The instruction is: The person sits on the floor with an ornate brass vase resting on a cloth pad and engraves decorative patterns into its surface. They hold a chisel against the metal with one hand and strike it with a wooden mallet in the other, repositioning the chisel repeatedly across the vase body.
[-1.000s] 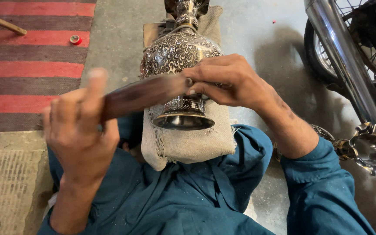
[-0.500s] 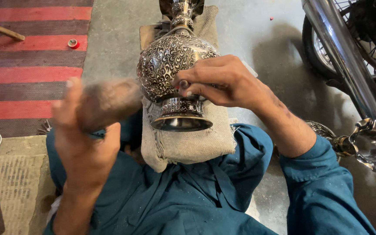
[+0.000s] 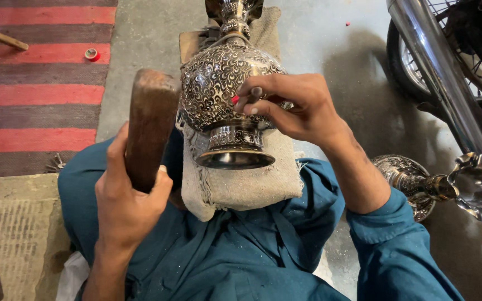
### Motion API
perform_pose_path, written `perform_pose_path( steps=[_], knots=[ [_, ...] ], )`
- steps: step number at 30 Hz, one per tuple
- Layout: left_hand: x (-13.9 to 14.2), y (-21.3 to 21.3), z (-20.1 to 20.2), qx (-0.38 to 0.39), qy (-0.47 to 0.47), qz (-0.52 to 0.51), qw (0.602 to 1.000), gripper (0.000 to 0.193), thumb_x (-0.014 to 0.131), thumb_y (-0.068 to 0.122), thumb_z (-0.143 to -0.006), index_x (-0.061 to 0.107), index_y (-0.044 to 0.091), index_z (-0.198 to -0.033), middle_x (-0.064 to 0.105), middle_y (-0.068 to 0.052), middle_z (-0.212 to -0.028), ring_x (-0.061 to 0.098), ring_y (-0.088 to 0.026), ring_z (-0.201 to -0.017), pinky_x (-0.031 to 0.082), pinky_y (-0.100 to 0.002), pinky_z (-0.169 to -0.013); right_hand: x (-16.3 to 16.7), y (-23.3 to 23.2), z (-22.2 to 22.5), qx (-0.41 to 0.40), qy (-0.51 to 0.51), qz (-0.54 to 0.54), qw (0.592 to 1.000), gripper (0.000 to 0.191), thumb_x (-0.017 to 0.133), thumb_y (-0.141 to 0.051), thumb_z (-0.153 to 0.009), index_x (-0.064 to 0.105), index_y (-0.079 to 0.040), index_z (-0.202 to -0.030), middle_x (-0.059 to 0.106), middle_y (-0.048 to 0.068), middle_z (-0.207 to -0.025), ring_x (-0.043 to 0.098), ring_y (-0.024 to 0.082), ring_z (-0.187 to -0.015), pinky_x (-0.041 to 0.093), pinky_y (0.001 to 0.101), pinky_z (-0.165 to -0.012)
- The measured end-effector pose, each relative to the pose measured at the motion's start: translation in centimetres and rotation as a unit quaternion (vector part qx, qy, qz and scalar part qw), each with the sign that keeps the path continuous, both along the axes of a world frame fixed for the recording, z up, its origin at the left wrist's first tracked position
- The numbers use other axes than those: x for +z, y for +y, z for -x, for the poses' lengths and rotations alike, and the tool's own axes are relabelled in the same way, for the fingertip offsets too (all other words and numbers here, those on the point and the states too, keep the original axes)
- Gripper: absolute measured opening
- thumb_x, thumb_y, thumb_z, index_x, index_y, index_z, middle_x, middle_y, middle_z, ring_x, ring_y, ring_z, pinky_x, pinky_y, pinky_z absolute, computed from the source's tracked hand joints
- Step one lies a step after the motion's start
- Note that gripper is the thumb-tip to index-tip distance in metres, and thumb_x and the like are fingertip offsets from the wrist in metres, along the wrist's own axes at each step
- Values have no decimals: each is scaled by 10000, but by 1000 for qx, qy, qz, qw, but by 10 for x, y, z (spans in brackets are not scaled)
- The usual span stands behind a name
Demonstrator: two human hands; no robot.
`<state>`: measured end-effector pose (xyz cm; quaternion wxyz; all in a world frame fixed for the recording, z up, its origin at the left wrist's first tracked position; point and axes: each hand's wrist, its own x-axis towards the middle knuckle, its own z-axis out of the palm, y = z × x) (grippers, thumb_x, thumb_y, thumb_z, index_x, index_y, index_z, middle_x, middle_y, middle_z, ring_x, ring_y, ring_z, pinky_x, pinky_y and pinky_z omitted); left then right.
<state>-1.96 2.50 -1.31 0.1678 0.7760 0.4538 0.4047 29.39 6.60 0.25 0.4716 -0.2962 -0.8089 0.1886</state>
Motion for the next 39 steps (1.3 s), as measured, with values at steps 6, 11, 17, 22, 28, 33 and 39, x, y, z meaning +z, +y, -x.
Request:
perform_pose_path(
  steps=[6, 11, 17, 22, 28, 33, 39],
  knots=[
    [21, 3, -1, -18, 71, -122, 990, 866, 701, -48, -793, 331, 109, -1560, 608, -255, -1441, 685, -419, -1222, 589, -442, -984, -5, 4, -4, -13, -31, -62, 998, 203, 756, -63, -1019, 691, -15, -1206, 776, 91, -1052, 799, 192, -1012, 672, 284, -854],
    [40, 8, 3, 60, 207, -202, 955, 831, 777, -62, -894, 402, 179, -1596, 589, -113, -1014, 645, -310, -883, 539, -443, -816, -9, 7, -5, -35, -35, -95, 994, 210, 794, -78, -962, 729, -9, -1149, 780, 90, -982, 779, 169, -876, 623, 276, -739],
    [62, 10, 4, 63, 293, -256, 919, 816, 818, 23, -923, 441, 246, -1612, 577, -60, -1019, 614, -282, -915, 490, -444, -810, -15, 9, -11, -39, -42, -102, 993, 141, 780, -64, -953, 735, -24, -1081, 767, 103, -978, 767, 191, -863, 621, 305, -752],
    [70, 17, -1, 48, 273, -257, 926, 772, 783, 48, -984, 397, 244, -1623, 556, -48, -995, 600, -250, -915, 478, -419, -833, -19, 12, -14, -29, -39, -109, 993, 143, 743, -39, -976, 735, -11, -1116, 766, 128, -1044, 771, 216, -917, 628, 305, -771],
    [83, 15, -4, 106, 367, -304, 873, 753, 793, 12, -932, 491, 267, -1572, 571, -39, -937, 597, -246, -850, 472, -434, -798, -14, 12, -11, -17, -39, -108, 993, 161, 777, -95, -985, 743, -24, -1126, 777, 114, -1031, 778, 201, -898, 624, 305, -769],
    [85, 13, -8, 125, 392, -319, 854, 666, 776, 37, -934, 550, 273, -1514, 578, -5, -917, 577, -206, -810, 475, -400, -782, -11, 13, -11, -23, -58, -77, 995, 101, 807, -112, -934, 780, -59, -1015, 784, 72, -880, 736, 150, -712, 556, 285, -603],
    [66, 15, -1, 121, 369, -317, 865, 704, 803, 3, -982, 492, 228, -1572, 573, 1, -1017, 574, -185, -902, 452, -382, -870, -15, 16, -13, -4, -54, -88, 995, 87, 781, -135, -988, 769, -79, -1053, 773, 65, -902, 748, 140, -772, 576, 281, -646]
  ],
)
